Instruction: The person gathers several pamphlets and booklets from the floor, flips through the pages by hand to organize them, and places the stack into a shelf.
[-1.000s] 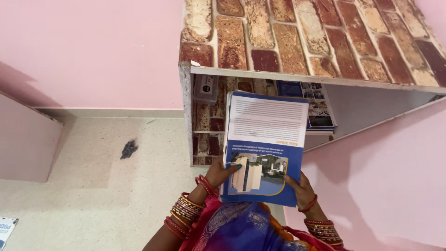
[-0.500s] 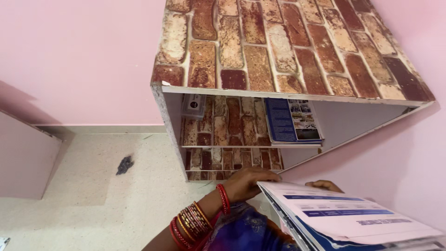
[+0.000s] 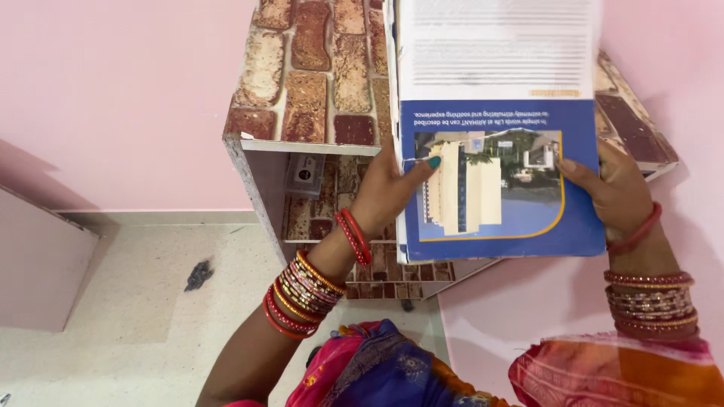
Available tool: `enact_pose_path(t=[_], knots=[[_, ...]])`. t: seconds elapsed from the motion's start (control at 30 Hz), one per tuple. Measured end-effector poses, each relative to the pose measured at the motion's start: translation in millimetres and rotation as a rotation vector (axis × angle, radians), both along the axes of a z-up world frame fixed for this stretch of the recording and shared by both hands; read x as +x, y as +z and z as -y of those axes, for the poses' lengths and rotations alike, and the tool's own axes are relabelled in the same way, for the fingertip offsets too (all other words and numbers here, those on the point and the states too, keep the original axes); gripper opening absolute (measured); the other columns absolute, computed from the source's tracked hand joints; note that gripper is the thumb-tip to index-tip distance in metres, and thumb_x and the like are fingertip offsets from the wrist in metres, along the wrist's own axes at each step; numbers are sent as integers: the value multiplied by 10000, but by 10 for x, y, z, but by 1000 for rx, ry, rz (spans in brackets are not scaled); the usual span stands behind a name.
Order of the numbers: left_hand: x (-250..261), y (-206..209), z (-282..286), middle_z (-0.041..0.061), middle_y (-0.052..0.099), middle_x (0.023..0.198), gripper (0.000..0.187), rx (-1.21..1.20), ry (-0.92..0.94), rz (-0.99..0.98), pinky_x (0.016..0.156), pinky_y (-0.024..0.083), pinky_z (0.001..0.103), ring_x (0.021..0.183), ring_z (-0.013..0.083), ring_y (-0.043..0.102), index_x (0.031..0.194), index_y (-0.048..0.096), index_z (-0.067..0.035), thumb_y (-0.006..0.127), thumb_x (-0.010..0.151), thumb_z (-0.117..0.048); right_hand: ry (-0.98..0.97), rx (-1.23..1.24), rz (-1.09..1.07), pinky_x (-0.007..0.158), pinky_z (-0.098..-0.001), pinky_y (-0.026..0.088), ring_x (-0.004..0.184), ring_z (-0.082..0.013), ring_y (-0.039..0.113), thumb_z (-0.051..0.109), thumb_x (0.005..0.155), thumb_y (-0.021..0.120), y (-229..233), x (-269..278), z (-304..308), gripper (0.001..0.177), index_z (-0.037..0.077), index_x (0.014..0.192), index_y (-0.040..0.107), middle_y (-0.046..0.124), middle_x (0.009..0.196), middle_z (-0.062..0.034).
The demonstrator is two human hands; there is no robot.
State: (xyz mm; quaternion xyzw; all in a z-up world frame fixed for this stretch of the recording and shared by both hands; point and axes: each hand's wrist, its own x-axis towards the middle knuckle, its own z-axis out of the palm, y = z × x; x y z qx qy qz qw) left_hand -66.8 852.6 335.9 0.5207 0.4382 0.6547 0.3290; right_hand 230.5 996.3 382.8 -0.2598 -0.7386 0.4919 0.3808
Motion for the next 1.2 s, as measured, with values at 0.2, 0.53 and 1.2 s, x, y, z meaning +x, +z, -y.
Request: enact_pose_path(t=[0.2,0.53,1.2], knots=[[-318,104,-332,156,720,1139,363,8,149,-42,883,583,338,1003,175,688,1265,556,47,636,977,-158,-70,-80,238,696,-256,567,865,-157,667,177,991,687,172,-339,-591,399,-53,1315,652,718,1091,-137],[-821,375,-693,220,698,1163,468,-167,485,-523,943,569,402,1087,346,704,1226,566,4,723,861,-244,-170,275,282,790,-237,559,941,-130,653,181,920,856,-73,-718,-1338,532,-79,1351,682,704,1087,-118],[-673,304,-697,207,506,1424,493,-105,632,-980,1130,416,458,1388,383,426,1149,679,8,747,876,-397,-221,110,263,699,-237,555,835,-103,670,127,922,822,-85,-511,-1593,328,-8,1195,701,729,994,-85]])
